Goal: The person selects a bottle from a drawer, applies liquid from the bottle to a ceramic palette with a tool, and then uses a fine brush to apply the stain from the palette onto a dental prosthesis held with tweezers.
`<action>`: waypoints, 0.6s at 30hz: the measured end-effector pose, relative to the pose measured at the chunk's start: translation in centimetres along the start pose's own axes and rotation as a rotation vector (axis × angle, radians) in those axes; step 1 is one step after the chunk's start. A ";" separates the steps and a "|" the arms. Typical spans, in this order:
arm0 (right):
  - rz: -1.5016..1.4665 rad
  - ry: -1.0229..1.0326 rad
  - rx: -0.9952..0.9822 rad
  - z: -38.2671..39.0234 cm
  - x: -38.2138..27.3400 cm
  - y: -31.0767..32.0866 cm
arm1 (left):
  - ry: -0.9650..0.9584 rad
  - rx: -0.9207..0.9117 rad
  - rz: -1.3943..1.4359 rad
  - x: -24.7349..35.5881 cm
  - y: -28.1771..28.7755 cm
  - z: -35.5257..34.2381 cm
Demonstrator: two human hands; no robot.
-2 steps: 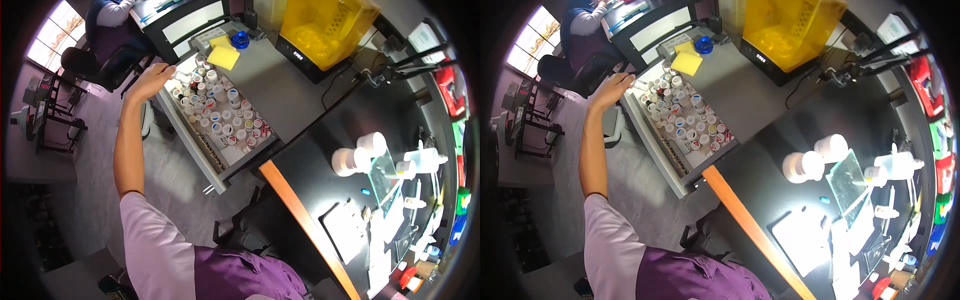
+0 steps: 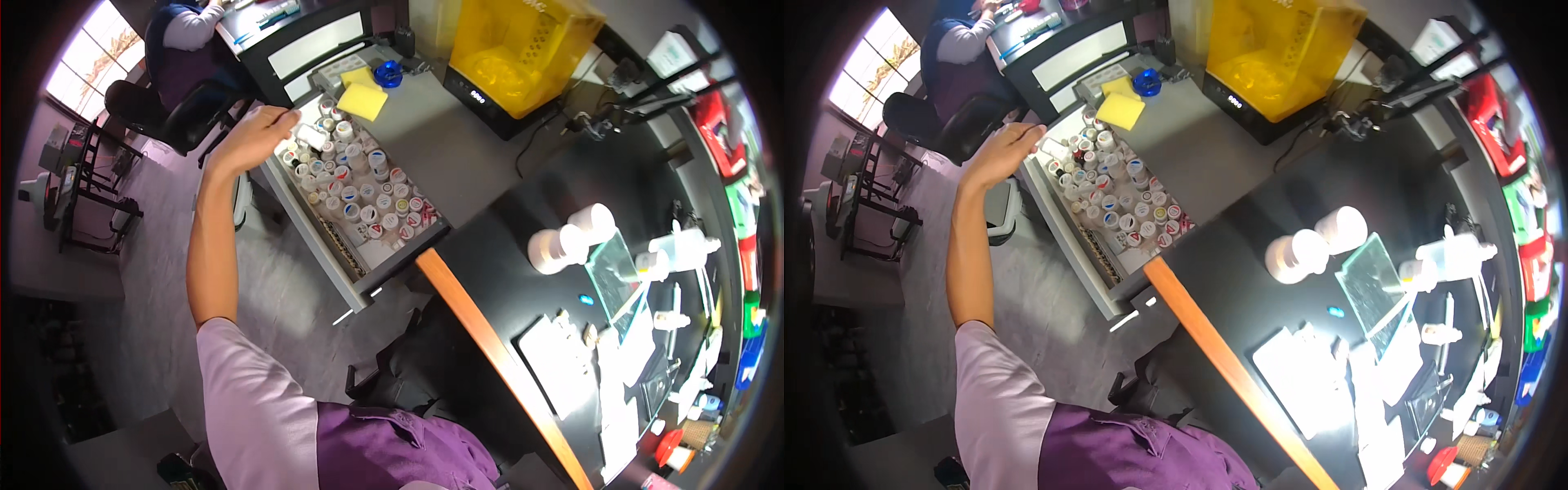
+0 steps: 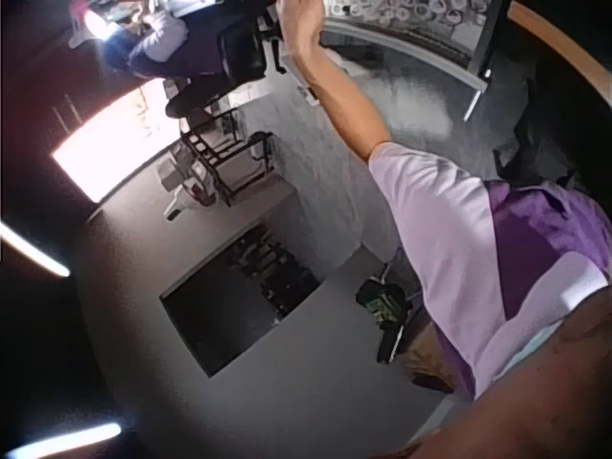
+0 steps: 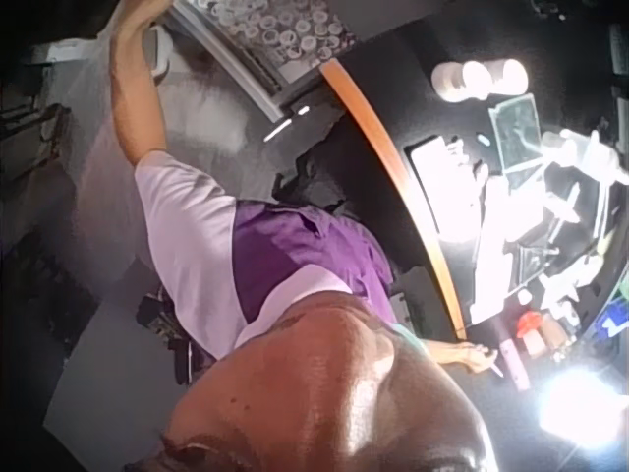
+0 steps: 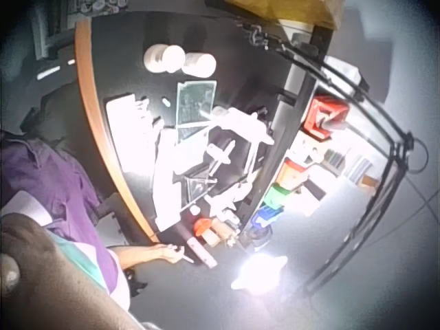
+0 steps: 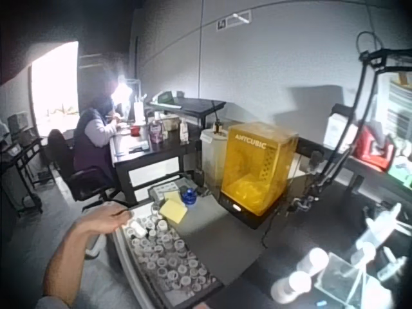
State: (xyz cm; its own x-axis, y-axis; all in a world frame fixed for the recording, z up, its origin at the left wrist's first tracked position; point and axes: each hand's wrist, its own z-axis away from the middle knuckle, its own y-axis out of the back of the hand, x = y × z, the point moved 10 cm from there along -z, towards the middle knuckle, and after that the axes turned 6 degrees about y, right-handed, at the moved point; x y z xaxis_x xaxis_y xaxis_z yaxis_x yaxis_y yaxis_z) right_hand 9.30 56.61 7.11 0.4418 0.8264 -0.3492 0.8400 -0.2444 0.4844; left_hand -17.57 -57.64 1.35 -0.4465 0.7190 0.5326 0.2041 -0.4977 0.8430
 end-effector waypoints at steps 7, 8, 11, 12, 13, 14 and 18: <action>-1.470 -0.587 -0.746 5.1 -10.8 -5.9 | -0.310 -0.117 0.082 18.2 -0.3 14.1; -1.640 -0.575 -0.800 6.9 -15.7 -5.2 | -0.392 -0.144 0.116 20.5 -0.7 16.3; -1.262 -0.699 -0.475 12.5 -20.4 -2.0 | -0.650 -0.220 0.157 32.2 -7.1 20.1; -1.387 -0.523 -0.813 13.9 -24.7 -1.6 | -0.738 -0.250 0.157 35.1 -8.6 22.9; -1.480 -0.441 -0.868 15.1 -28.3 -1.0 | -0.829 -0.277 0.168 37.8 -10.0 26.2; -1.486 -0.247 -0.925 16.1 -31.1 -0.6 | -0.910 -0.315 0.182 39.6 -11.3 29.5; -1.696 -0.158 -1.204 19.0 -35.2 0.9 | -1.060 -0.398 0.322 44.0 -17.2 39.6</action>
State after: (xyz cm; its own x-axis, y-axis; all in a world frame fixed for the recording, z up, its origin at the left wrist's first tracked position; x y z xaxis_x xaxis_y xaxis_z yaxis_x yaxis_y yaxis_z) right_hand 0.50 17.68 4.64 -0.2959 -0.2280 -0.9276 -0.1945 0.9651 -0.1752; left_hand -6.18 1.75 13.29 0.5619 0.4830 0.6715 -0.1952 -0.7115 0.6751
